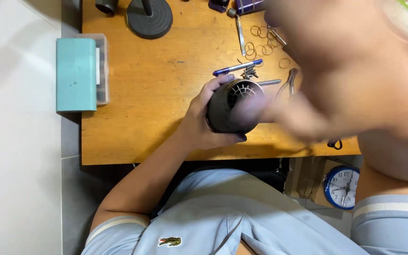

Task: Assembling a hair dryer by fitting internal components and screwing the housing together.

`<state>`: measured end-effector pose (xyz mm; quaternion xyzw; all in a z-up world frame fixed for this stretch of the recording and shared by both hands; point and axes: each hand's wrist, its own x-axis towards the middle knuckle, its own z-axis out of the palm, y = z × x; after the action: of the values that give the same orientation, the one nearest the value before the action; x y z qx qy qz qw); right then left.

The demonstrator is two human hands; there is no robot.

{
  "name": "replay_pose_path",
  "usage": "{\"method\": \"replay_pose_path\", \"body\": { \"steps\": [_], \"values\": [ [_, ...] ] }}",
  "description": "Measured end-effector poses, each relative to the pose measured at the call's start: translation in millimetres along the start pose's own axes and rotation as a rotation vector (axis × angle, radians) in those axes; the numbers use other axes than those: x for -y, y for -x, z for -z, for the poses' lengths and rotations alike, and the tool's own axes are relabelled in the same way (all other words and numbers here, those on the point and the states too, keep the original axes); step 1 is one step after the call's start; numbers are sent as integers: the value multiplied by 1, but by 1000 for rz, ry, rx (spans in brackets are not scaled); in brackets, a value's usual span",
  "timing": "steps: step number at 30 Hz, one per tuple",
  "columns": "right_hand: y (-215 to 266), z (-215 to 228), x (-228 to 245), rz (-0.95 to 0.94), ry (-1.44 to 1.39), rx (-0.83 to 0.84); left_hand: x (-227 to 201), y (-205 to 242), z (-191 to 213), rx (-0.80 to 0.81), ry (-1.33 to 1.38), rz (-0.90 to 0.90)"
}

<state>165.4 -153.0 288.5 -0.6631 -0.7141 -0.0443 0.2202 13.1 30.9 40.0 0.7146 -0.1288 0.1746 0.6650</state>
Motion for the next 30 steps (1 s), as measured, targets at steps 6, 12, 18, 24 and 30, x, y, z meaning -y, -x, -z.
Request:
{"method": "replay_pose_path", "body": {
  "steps": [6,12,18,24,30],
  "values": [
    [-10,-81,33,-27,201,320,-30,-4,-1,-12,-57,127],
    [2,-2,36,-41,279,130,-14,-2,-3,39,71,-4],
    [105,-50,15,-573,273,501,-9,-15,1,-153,186,31],
    [150,-108,-6,-617,538,277,-21,-69,20,-146,177,367],
    [145,-141,-10,-713,332,432,-24,-76,41,-65,188,611]
  ]
}}
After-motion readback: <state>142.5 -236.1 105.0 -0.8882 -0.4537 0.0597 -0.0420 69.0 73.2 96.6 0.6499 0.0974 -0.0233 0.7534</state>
